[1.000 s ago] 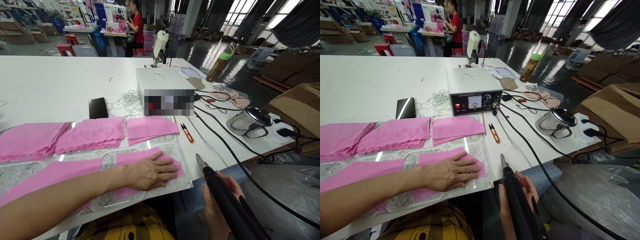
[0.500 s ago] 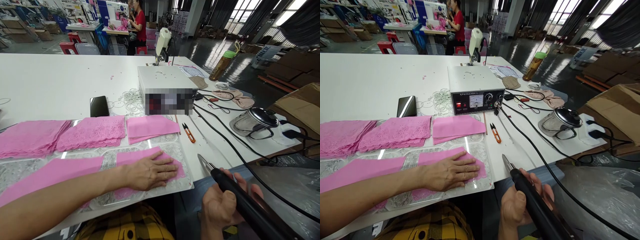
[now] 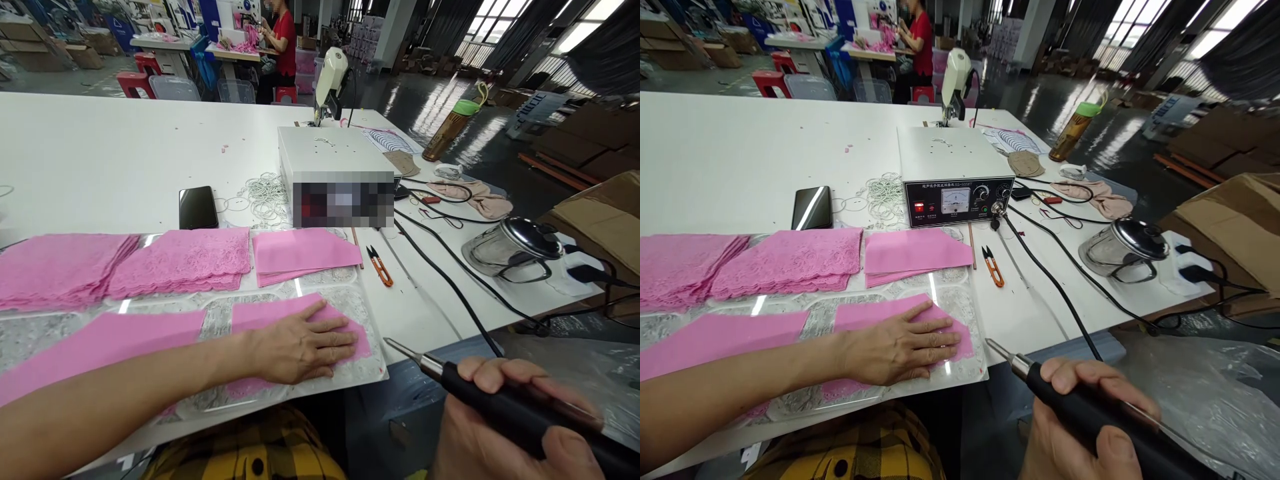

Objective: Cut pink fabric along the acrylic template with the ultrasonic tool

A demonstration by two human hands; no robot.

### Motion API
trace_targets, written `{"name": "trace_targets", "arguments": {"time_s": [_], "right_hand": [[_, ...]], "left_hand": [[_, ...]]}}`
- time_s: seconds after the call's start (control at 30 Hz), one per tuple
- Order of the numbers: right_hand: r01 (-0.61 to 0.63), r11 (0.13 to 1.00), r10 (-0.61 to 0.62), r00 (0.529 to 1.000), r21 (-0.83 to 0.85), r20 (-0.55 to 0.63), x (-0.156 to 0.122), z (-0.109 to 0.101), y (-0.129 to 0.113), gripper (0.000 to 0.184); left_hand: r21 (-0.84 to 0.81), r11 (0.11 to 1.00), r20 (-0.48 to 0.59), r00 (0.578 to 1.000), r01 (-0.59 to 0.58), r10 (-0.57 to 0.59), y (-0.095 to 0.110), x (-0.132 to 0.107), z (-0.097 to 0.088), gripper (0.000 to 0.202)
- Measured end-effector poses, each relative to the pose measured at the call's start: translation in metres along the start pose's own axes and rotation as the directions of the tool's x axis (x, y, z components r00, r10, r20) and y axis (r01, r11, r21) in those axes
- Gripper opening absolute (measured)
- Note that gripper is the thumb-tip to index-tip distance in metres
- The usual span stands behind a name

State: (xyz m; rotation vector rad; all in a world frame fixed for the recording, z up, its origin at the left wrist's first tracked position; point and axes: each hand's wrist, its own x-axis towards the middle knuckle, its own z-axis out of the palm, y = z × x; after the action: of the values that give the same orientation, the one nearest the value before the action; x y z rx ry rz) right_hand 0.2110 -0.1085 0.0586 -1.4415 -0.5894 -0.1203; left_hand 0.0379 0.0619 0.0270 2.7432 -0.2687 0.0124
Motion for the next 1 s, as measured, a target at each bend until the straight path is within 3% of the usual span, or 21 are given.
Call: {"name": "trace_targets", "arguments": {"time_s": [0.1, 0.23, 0.43, 0.8, 1.0], "right_hand": [[-0.048, 0.985, 0.062, 0.994, 0.165, -0.086, -0.0023, 0.0021, -0.006, 0.011], [-0.053, 0.99, 0.058, 0.998, 0.134, -0.032, -0.0039, 0.0037, -0.0067, 0.008], [-0.101, 0.972, 0.092, 0.994, 0.211, 0.053, -0.0055, 0.002, -0.0027, 0.011], [-0.118, 0.977, 0.113, 0.993, 0.18, 0.037, -0.0047, 0.0056, -0.0035, 0.01], [-0.044, 0.939, 0.036, 0.999, 0.34, 0.03, -0.0027, 0.0065, 0.0023, 0.016]], "left_hand": [[0.0, 1.0, -0.015, 1.0, -0.001, 0.001, 0.0003, 0.0002, 0.0011, 0.049], [0.024, 1.0, 0.025, 1.0, 0.011, -0.012, 0.0016, 0.0012, 0.0023, 0.05], [0.034, 0.999, 0.002, 1.0, 0.011, -0.011, 0.0036, 0.0014, 0.0034, 0.049], [0.03, 0.999, -0.023, 1.0, 0.011, -0.011, 0.0038, 0.0009, 0.0035, 0.047], [0.034, 0.999, -0.004, 1.0, -0.002, 0.003, 0.0034, 0.001, 0.0025, 0.048]]}}
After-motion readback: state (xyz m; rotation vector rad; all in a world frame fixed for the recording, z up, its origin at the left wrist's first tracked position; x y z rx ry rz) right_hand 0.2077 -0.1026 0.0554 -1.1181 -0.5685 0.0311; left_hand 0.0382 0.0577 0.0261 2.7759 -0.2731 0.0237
